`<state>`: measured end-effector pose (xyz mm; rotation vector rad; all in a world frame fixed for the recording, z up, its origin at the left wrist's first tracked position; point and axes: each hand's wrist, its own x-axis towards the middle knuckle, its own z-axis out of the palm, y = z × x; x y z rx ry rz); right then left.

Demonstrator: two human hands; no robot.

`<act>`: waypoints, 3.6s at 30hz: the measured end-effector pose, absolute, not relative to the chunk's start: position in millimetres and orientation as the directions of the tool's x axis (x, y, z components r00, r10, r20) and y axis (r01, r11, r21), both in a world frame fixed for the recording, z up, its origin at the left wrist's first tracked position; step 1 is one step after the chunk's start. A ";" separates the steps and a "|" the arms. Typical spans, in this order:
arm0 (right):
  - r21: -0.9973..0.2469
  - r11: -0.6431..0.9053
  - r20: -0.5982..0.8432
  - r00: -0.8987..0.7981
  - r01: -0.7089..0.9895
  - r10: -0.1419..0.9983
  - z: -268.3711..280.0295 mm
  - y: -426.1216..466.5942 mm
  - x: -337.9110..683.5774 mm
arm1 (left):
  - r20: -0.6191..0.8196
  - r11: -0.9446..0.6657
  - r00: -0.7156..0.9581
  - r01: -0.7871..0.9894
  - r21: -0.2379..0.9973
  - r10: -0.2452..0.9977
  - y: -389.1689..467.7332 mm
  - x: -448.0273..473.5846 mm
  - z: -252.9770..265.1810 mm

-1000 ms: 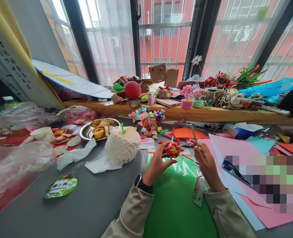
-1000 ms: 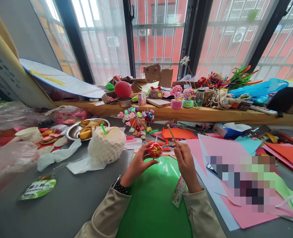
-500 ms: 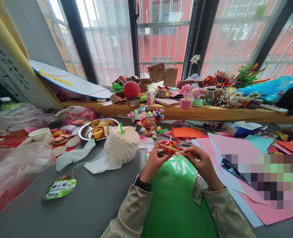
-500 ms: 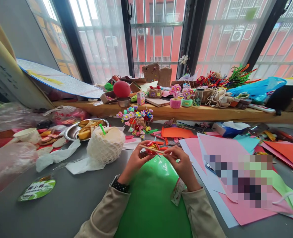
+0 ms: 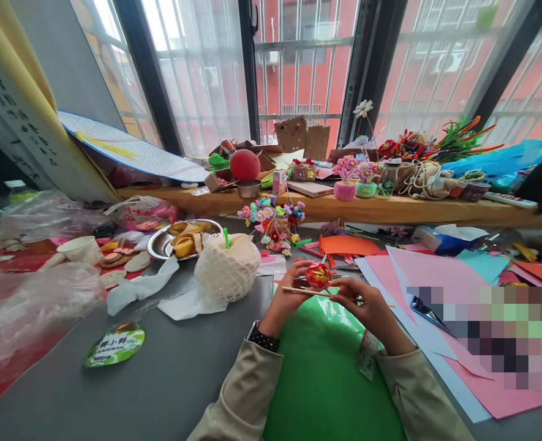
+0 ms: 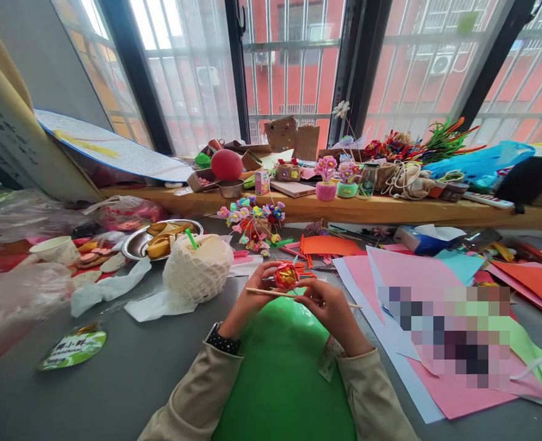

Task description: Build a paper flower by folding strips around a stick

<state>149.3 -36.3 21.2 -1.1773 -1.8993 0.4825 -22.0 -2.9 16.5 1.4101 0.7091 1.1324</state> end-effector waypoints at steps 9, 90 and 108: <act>-0.690 0.456 0.412 -0.213 0.562 0.886 19.1 -35.0 150.5 | 0.208 -0.181 0.405 -0.103 0.978 0.890 -0.7 -24.9 14.0; -0.886 0.331 0.311 -0.112 0.324 0.944 19.7 -34.3 138.3 | 0.118 0.016 0.352 -0.357 0.934 0.928 -8.1 -9.1 9.1; -0.934 0.199 0.203 -0.020 0.297 0.979 9.7 -29.8 139.5 | 0.176 -0.041 0.355 -0.357 0.933 0.918 -8.9 -8.4 9.6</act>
